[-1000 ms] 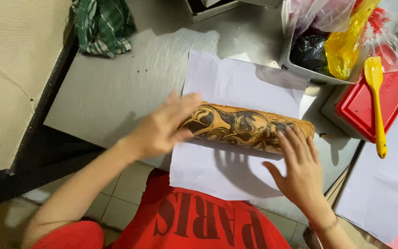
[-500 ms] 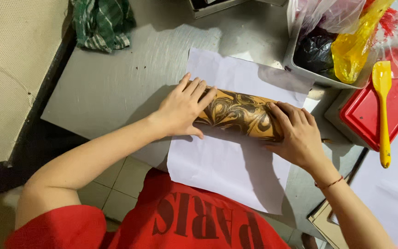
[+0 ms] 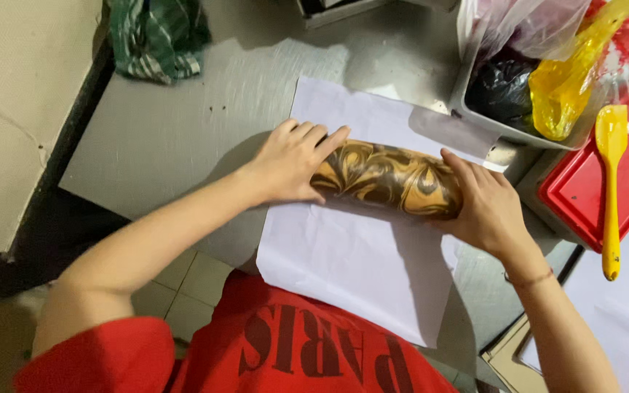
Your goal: The person prepares a roll cake by using a scraper to loosen the edges of a marble cake in a pan, flipping it onto paper, peeling off the baking paper, spreading jam across the surface with a spatula, and rolling the cake into a cylinder using the paper.
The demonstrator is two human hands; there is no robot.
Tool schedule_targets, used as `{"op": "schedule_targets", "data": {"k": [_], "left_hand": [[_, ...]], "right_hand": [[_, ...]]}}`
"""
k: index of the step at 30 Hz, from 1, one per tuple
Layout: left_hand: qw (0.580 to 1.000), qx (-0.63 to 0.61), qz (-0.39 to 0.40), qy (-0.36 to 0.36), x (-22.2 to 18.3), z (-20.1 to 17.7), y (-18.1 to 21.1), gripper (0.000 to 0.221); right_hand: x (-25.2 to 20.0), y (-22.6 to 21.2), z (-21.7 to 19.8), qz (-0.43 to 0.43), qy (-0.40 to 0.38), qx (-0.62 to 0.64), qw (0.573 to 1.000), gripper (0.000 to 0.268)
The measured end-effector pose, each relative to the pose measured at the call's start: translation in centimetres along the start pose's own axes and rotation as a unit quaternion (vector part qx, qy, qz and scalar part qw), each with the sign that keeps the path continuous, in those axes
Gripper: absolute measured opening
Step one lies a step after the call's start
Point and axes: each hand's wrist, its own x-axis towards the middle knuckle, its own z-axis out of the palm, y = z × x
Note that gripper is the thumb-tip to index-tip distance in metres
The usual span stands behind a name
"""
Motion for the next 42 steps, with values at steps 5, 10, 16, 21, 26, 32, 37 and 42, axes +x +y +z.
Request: {"op": "schedule_targets", "data": {"k": [5, 10, 16, 21, 26, 32, 37, 42], "left_hand": [[0.990, -0.125, 0.057, -0.016, -7.5, -6.3, 0.1, 0.129], [0.965, -0.254, 0.064, -0.025, -17.9, -2.0, 4.4, 0.106], [0.910, -0.390, 0.035, 0.140, -19.1, 0.1, 8.3, 0.050], [0.889, -0.433, 0.043, 0.144, -19.2, -2.1, 8.2, 0.054], [0.871, -0.467, 0.009, 0.150, -19.2, -7.4, 8.4, 0.033], [0.877, -0.458, -0.029, 0.142, -17.5, -12.0, 6.9, 0.055], [0.864, -0.424, -0.180, 0.202, -11.7, -8.1, 4.3, 0.012], [0.921, -0.182, -0.234, 0.253, -7.4, -6.4, 8.4, 0.083]], "right_hand": [[-7.6, -3.3, -2.4, -0.076, 0.149, 0.074, 0.983, 0.093], [-17.9, -8.9, 3.2, -0.090, 0.051, 0.198, 0.975, 0.053], [-21.4, -13.8, 7.9, -0.037, 0.171, -0.010, 0.985, 0.044], [-20.9, -14.2, 4.7, -0.032, 0.285, -0.023, 0.958, 0.020], [-21.3, -16.2, -2.8, -0.033, 0.238, -0.018, 0.970, 0.017], [-20.5, -13.1, -7.4, -0.021, 0.243, -0.013, 0.970, 0.018], [-10.4, -3.9, -5.3, -0.010, 0.248, 0.001, 0.969, 0.013], [0.5, -0.3, -1.3, -0.041, 0.155, 0.156, 0.975, 0.008]]}}
